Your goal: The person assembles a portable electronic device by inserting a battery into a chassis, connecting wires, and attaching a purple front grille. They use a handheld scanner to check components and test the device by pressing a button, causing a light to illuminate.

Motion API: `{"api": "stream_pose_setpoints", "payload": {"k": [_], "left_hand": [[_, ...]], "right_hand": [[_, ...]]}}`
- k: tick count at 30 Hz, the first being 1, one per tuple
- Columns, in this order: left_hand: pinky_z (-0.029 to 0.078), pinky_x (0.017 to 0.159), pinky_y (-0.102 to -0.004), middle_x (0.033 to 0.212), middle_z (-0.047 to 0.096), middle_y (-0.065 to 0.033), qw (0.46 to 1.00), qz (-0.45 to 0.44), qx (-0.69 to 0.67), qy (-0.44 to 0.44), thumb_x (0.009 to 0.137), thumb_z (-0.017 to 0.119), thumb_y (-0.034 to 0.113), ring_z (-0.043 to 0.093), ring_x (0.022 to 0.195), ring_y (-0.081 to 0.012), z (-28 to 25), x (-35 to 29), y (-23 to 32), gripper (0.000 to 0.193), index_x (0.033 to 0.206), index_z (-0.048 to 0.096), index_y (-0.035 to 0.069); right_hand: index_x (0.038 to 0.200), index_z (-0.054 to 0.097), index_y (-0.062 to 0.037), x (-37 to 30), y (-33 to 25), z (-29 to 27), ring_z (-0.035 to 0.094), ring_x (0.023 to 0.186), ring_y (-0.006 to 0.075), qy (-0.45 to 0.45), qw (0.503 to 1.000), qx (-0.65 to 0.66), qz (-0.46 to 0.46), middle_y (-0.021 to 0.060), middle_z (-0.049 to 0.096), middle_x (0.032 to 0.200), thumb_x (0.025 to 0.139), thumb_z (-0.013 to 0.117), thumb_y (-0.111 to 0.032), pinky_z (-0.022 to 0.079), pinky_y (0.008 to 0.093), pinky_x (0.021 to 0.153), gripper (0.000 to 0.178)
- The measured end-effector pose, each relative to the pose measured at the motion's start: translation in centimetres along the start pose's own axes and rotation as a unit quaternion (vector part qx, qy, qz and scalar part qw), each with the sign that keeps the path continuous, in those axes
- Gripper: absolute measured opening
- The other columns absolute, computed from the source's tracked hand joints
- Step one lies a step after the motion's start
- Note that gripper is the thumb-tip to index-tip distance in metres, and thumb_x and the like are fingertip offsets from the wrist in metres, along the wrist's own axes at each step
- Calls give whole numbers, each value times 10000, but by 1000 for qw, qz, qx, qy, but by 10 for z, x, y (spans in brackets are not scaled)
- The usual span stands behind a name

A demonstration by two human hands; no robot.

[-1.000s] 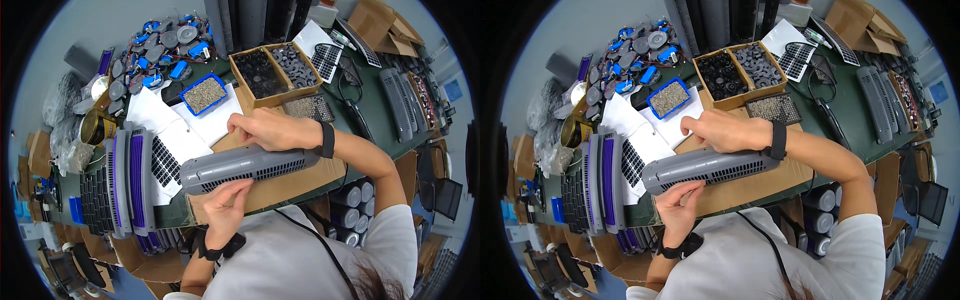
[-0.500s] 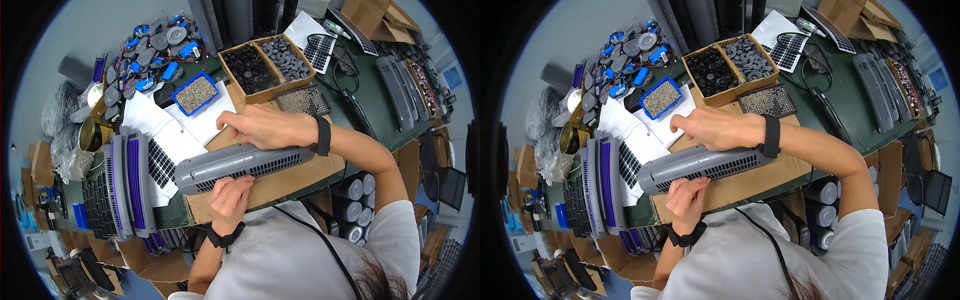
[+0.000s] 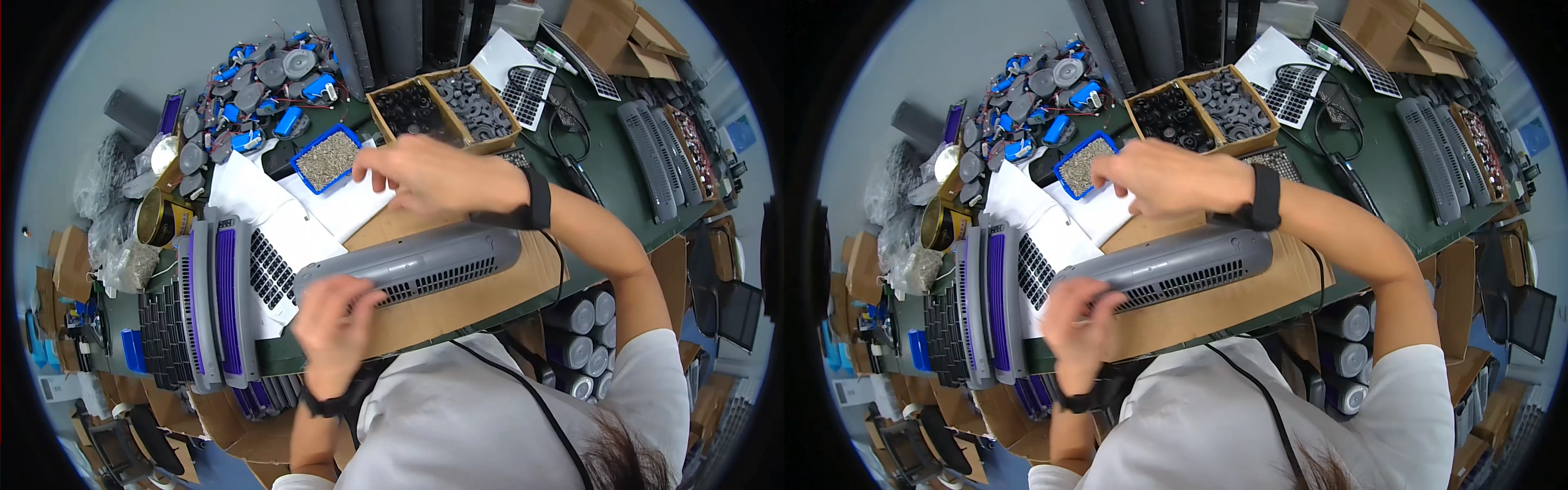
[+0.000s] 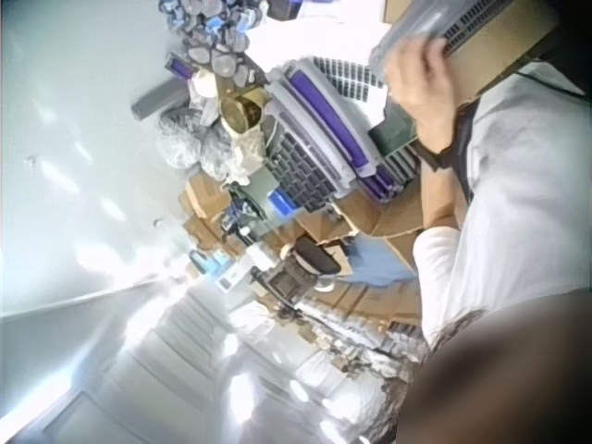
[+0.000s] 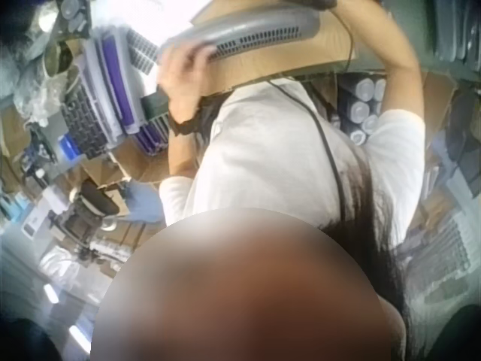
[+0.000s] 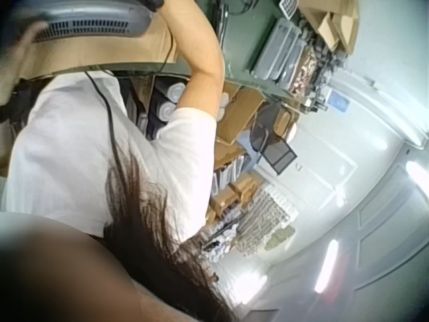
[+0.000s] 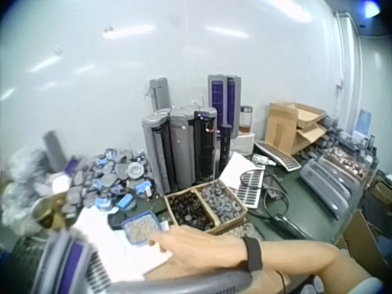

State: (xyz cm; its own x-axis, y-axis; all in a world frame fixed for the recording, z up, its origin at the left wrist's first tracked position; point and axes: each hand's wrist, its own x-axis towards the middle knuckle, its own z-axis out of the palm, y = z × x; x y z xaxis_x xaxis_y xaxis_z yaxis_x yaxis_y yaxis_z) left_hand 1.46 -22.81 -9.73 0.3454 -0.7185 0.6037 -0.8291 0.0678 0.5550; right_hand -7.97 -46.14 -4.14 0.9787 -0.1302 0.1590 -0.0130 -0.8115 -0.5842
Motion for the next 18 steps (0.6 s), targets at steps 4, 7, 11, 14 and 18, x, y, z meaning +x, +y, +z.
{"api": "stream_pose_setpoints", "payload": {"k": [4,7,11,14,18], "left_hand": [[413,519,-251,744,648,-56,995,-5,101,4,734,783,16,549,590,-119,-54,85,-28,166,871,688,18],[512,643,-322,848,724,-113,987,-68,136,-59,769,766,108,652,683,-213,-42,127,-81,164,918,745,44],[550,745,-400,877,716,-152,952,-82,180,-232,736,778,226,697,812,-303,32,155,-134,235,914,761,74],[556,730,-444,844,681,-173,953,-11,214,-215,672,815,231,674,786,-349,62,145,-158,218,864,783,134],[553,692,-432,786,701,-159,955,-30,234,-178,649,818,196,683,731,-329,72,144,-157,142,769,787,126]], "right_hand": [[954,679,34,56,12,-4,683,875,357,15,998,-49,45,177,699,887,730,706,-14,536,415,763,231],[893,694,23,103,43,44,682,870,370,21,987,-153,47,209,696,895,727,712,-92,532,426,766,203],[811,701,-10,102,81,76,677,807,355,113,942,-313,41,241,685,883,710,715,-143,498,457,729,167],[702,699,-38,108,78,78,676,806,334,123,944,-300,65,202,686,806,699,727,-168,481,455,727,132],[666,694,-27,106,78,74,673,816,341,143,959,-231,74,185,682,780,698,769,-210,476,452,720,200]]}}
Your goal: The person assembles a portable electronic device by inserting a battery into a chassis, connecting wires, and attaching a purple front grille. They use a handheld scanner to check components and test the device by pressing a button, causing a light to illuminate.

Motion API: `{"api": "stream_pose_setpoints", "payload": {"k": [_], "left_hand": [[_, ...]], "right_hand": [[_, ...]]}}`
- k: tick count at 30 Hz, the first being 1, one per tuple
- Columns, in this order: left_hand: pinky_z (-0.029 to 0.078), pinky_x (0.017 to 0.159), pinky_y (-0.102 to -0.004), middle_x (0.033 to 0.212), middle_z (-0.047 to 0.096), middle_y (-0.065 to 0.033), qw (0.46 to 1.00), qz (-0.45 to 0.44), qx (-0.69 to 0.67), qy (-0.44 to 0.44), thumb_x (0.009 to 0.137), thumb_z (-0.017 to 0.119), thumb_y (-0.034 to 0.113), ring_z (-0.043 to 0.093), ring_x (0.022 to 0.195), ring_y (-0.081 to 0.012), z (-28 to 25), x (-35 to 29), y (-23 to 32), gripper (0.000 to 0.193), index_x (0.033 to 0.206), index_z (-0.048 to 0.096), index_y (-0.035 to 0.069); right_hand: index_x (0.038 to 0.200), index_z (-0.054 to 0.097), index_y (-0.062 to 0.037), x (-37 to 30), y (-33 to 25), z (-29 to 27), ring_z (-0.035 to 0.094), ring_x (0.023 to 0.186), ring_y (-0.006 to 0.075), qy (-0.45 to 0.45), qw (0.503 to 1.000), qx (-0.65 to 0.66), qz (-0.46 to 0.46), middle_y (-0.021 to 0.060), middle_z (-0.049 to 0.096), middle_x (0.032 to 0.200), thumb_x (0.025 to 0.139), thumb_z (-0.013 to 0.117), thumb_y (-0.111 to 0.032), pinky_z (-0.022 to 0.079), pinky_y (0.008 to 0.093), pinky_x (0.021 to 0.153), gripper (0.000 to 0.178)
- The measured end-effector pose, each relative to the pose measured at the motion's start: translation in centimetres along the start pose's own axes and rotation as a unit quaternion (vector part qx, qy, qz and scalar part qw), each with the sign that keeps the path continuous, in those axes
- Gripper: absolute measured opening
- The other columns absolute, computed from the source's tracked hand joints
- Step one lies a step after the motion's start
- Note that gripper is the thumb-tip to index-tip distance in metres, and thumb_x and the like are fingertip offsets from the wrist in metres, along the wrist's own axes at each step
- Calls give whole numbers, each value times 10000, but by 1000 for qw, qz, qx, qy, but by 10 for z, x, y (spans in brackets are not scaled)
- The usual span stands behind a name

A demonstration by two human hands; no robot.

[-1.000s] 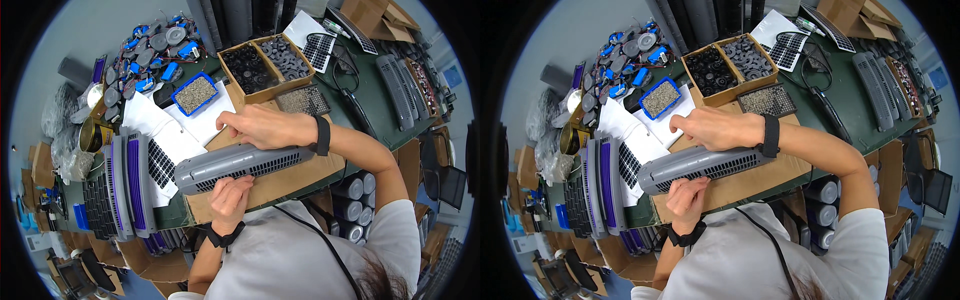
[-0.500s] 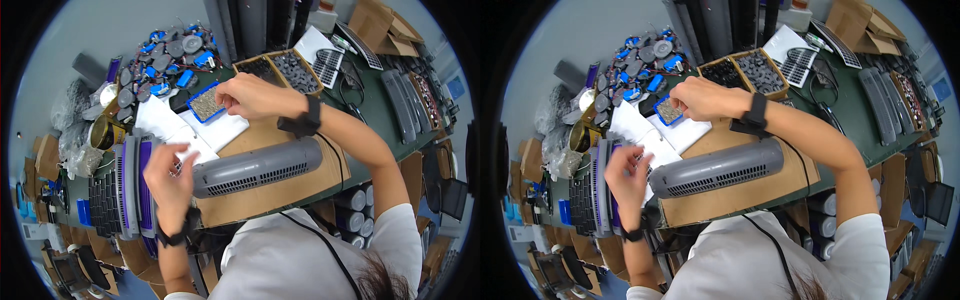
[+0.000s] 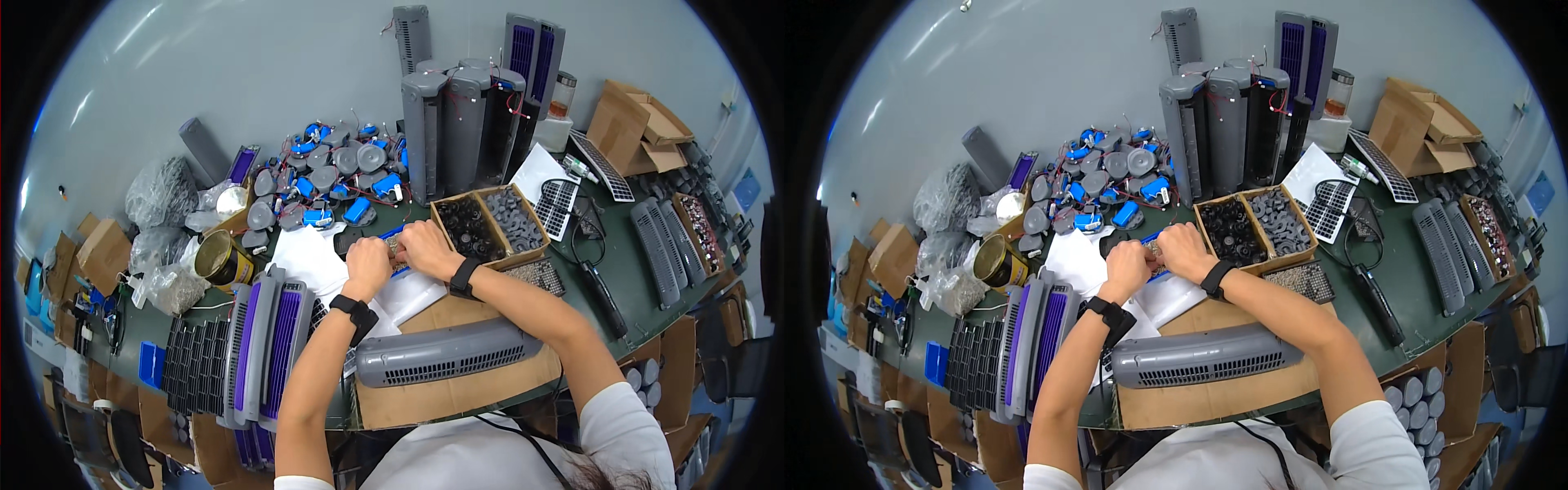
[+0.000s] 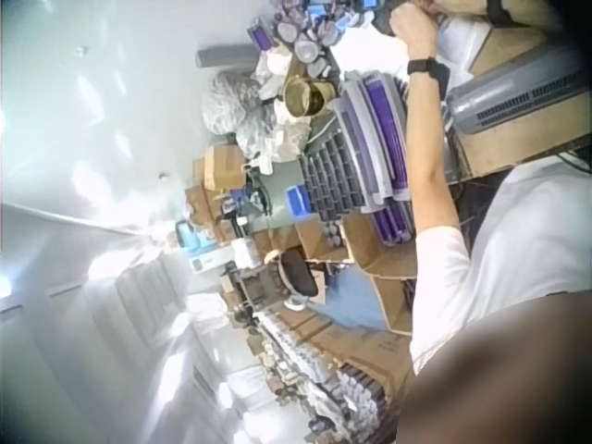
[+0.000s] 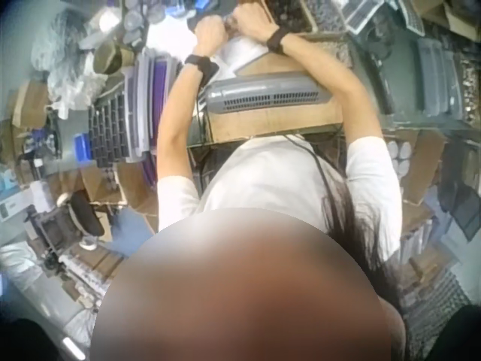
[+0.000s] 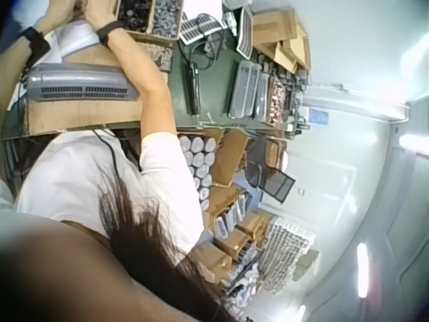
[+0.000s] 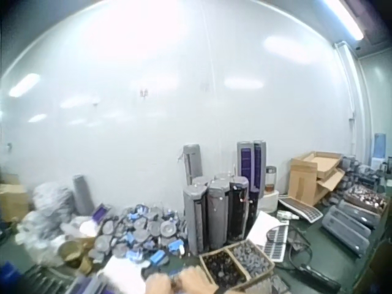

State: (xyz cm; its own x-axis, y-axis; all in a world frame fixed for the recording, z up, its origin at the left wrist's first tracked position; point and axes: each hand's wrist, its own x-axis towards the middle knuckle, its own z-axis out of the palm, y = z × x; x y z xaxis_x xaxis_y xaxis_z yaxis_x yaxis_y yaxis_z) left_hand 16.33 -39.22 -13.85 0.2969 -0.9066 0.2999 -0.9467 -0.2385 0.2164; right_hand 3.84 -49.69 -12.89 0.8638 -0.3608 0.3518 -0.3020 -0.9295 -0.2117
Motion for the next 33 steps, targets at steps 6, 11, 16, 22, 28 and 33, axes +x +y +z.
{"api": "stream_pose_setpoints", "payload": {"k": [6,11,16,22,28,33], "left_hand": [[546,673,-421,731,704,-140,999,-3,-23,26,658,796,147,681,687,-321,-6,-1,4,64,698,766,106],[550,681,-427,693,696,-131,996,7,-45,70,669,715,20,687,684,-319,-6,-5,2,94,704,745,102],[558,702,-425,764,709,-147,994,-32,-90,51,707,675,23,693,726,-334,-27,-3,12,123,775,760,81],[566,766,-280,894,717,-112,945,6,-326,29,829,650,-72,710,830,-172,-128,-71,68,125,945,690,-47],[572,781,-275,875,704,-102,851,79,-505,-122,811,613,-90,705,833,-155,-153,-90,151,224,1025,669,-54],[561,709,-262,841,687,-89,874,112,-460,-108,767,613,-84,682,760,-129,-96,-66,189,319,1080,657,-43]], "right_hand": [[712,711,-39,-2,2,3,647,768,360,34,999,27,2,180,657,756,761,703,-165,474,471,702,136],[721,726,-27,-2,6,-8,662,706,395,23,996,81,8,216,669,742,736,670,-94,520,486,668,89],[821,745,-14,-13,4,-67,671,714,385,76,983,165,29,219,674,752,740,679,-39,546,433,690,108],[905,702,28,-129,-20,-183,644,758,173,12,950,305,61,92,684,860,840,678,-30,516,293,713,91],[898,728,-2,-246,-36,-157,649,748,142,37,909,337,244,72,708,815,802,735,7,520,262,712,97],[837,683,12,-283,-50,-118,654,737,114,167,873,332,315,67,710,796,782,746,41,526,239,711,89]]}}
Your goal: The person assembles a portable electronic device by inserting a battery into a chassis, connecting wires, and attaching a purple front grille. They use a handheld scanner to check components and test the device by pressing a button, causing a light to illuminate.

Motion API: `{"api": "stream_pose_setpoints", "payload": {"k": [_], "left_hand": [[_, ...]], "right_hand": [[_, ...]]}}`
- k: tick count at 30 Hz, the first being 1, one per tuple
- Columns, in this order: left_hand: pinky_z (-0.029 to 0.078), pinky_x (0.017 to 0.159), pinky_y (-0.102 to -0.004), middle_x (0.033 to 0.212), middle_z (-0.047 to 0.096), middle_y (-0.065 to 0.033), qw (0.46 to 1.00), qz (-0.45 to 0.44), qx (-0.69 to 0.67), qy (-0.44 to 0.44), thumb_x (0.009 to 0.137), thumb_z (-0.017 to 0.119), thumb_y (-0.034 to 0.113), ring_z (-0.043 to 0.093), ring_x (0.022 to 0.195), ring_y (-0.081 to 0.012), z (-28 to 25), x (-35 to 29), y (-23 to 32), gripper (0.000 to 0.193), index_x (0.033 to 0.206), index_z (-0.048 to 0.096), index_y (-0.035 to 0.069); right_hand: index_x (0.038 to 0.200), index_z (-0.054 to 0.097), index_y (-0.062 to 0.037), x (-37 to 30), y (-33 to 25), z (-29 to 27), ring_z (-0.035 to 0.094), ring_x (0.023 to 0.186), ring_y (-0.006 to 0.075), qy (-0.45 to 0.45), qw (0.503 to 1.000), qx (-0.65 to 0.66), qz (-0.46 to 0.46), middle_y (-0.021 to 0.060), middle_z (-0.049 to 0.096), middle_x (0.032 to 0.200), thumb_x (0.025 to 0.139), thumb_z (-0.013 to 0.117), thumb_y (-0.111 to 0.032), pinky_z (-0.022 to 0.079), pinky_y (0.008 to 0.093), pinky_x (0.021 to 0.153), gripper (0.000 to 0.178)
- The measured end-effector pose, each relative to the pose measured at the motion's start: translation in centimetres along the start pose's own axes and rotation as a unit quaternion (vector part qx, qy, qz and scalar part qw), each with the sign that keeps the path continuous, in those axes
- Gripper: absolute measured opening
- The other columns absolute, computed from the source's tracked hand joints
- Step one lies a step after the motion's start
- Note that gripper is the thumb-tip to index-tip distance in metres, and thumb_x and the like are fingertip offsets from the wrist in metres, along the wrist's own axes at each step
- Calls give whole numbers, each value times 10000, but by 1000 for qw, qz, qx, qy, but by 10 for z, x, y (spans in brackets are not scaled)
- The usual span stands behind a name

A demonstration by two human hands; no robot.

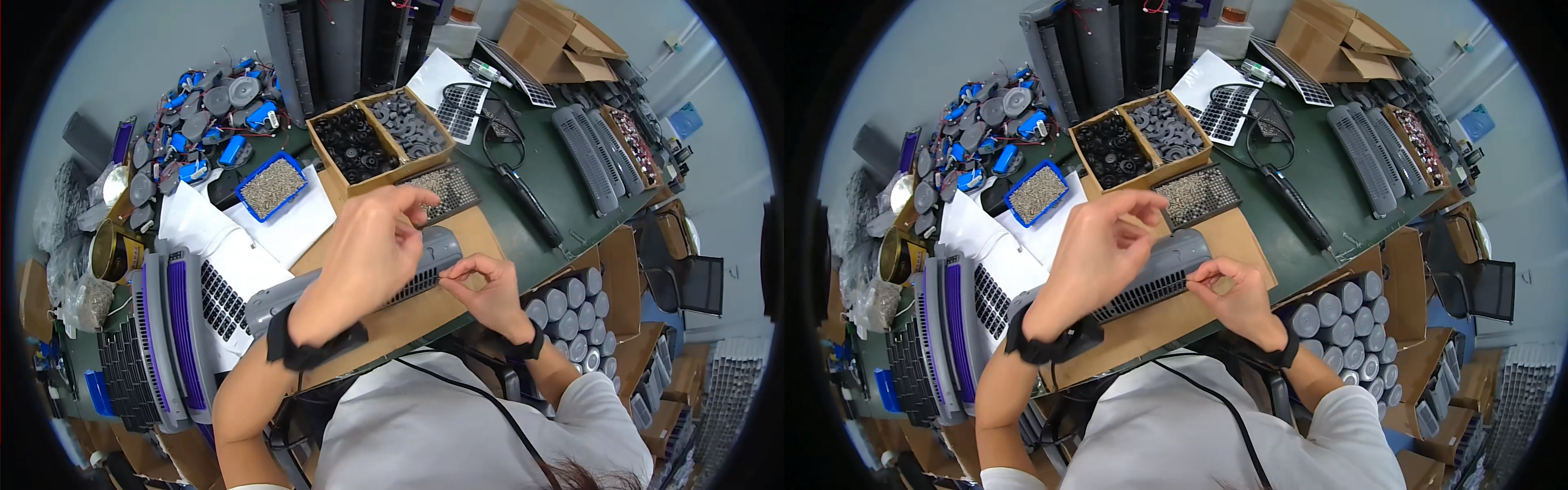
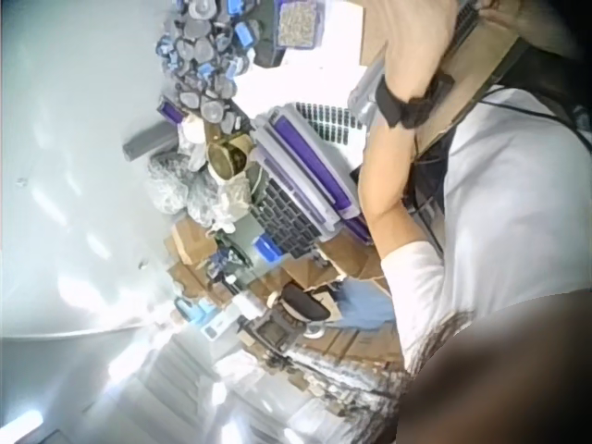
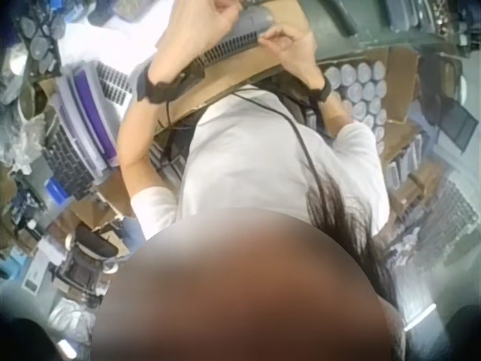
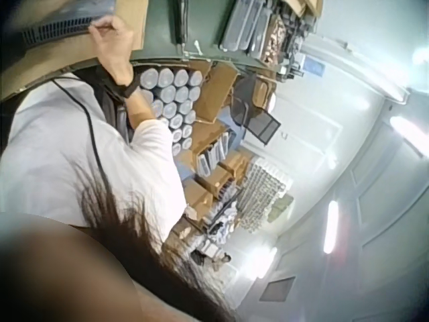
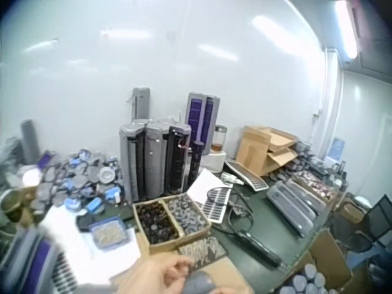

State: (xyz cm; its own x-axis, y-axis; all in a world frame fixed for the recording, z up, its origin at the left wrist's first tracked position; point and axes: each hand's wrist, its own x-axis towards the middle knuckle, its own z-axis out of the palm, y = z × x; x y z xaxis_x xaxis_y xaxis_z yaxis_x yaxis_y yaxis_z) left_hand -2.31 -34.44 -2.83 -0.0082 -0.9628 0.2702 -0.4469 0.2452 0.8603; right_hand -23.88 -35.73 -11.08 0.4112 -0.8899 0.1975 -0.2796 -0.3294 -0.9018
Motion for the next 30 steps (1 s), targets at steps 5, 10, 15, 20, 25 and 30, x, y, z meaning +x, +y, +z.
{"api": "stream_pose_setpoints", "payload": {"k": [5,10,15,20,25,30], "left_hand": [[535,671,-262,827,695,-65,991,-122,23,-43,780,659,-22,670,742,-120,20,34,-54,301,1080,648,-38],[547,709,-293,849,734,-113,981,-173,-21,-84,780,694,-7,701,762,-160,25,39,-73,304,1080,652,-30],[539,678,-267,856,727,-95,971,-202,-35,-120,819,696,-10,676,760,-119,27,43,-76,320,1128,618,-34],[545,695,-270,855,736,-108,968,-207,-35,-137,823,714,-4,686,770,-124,33,42,-82,307,1116,623,-24],[548,707,-277,841,738,-120,972,-188,6,-143,822,719,0,695,763,-135,36,43,-77,281,1090,637,-23],[551,719,-288,831,742,-121,974,-157,37,-157,823,717,2,708,781,-154,39,44,-75,309,1125,656,-23]], "right_hand": [[772,621,7,-8,9,13,682,724,145,56,998,-11,-30,87,706,786,760,738,66,534,256,680,132],[754,605,3,-9,16,13,686,714,163,71,996,-24,-45,87,697,766,749,741,74,538,265,673,154],[793,607,-6,-8,18,16,671,707,153,84,996,1,-42,74,697,781,753,748,64,534,265,673,162],[829,610,-17,-9,23,13,652,708,139,76,996,18,-45,60,697,796,754,764,44,526,262,676,182],[838,612,-19,-9,24,13,650,713,134,74,996,33,-42,53,696,796,756,769,36,522,258,682,185],[854,632,-21,-3,22,2,658,716,140,39,998,49,-26,53,702,802,773,764,19,527,255,687,159]]}}
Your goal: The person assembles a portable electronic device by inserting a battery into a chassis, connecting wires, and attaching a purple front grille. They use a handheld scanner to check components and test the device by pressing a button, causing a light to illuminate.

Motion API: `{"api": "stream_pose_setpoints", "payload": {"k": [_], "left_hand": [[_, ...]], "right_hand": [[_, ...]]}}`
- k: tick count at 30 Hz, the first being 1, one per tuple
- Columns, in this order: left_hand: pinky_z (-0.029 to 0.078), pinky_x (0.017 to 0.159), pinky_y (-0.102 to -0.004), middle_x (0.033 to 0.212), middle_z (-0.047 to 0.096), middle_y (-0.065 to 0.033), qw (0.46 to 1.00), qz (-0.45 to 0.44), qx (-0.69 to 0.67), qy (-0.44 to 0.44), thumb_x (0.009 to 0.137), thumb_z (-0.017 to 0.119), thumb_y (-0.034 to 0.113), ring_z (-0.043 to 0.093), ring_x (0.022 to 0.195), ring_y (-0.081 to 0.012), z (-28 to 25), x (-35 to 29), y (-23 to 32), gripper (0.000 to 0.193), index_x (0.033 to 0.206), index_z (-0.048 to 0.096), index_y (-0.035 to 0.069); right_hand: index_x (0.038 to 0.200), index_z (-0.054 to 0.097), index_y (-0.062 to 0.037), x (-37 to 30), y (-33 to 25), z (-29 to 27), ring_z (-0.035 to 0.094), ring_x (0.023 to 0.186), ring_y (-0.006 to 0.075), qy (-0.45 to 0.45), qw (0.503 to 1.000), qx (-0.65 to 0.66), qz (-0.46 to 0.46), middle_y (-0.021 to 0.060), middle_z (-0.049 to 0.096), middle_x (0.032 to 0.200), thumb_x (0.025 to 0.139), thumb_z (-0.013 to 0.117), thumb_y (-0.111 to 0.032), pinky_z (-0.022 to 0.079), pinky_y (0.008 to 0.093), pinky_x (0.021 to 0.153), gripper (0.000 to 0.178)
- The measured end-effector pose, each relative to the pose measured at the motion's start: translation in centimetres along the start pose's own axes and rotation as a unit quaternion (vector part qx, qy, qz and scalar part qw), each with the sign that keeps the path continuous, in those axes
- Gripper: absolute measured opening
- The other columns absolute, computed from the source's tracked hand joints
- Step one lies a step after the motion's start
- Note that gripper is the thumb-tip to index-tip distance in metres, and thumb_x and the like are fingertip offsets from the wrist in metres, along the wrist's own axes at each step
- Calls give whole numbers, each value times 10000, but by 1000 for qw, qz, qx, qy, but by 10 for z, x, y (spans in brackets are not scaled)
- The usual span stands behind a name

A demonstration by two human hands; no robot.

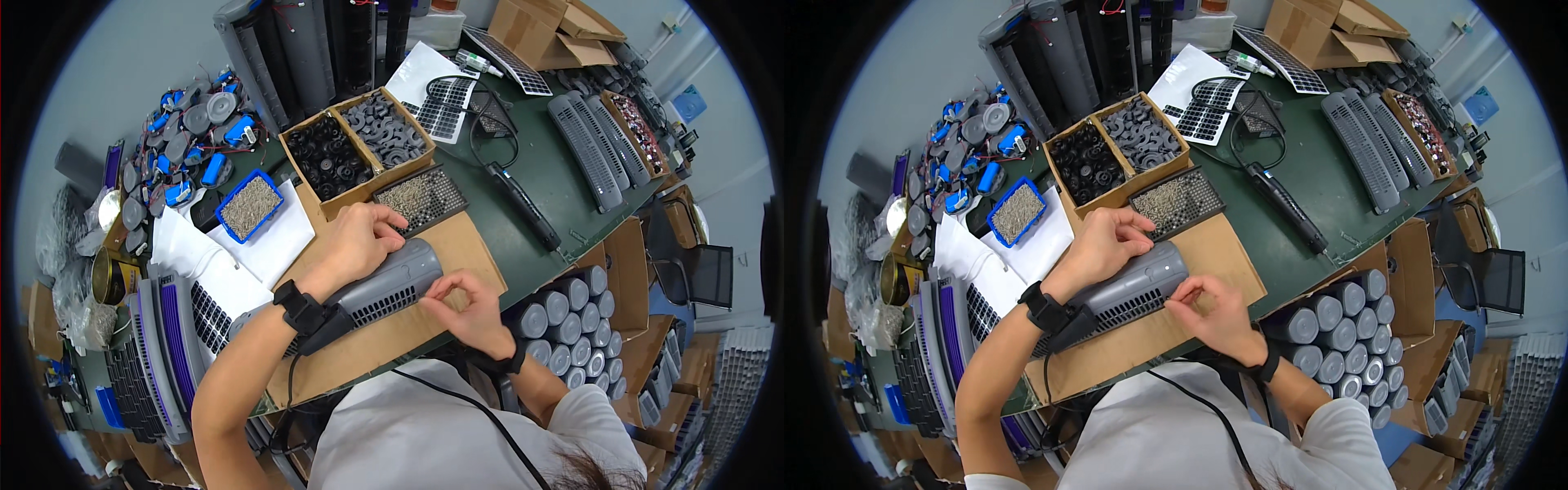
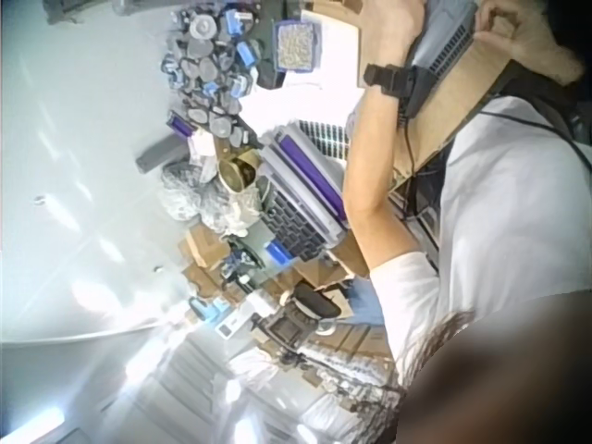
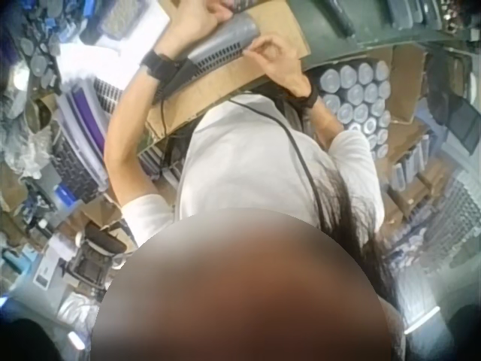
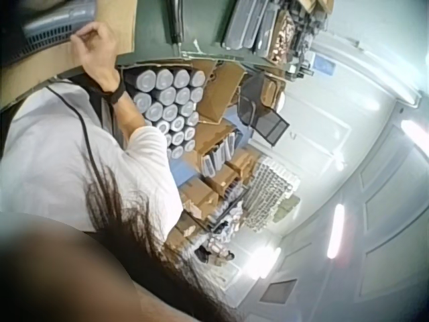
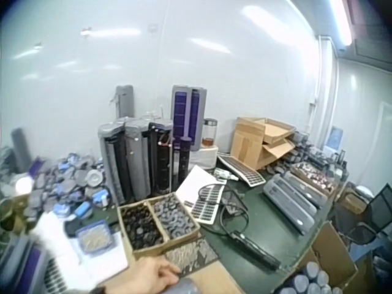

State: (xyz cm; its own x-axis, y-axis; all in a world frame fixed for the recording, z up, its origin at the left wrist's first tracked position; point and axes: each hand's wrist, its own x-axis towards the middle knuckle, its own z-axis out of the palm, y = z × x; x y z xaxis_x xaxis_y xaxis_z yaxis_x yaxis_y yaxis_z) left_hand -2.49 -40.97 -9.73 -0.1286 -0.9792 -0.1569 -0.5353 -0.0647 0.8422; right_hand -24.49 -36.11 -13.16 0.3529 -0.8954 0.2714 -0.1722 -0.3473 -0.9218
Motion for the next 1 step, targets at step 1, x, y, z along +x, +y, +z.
{"api": "stream_pose_setpoints", "payload": {"k": [1], "left_hand": [[551,719,-288,831,742,-121,1000,1,1,1,823,717,2,708,781,-154,-1,0,2,309,1125,656,-23]], "right_hand": [[858,638,-21,5,0,-8,661,717,142,-10,1000,7,8,53,705,808,779,762,13,529,255,689,151]]}}
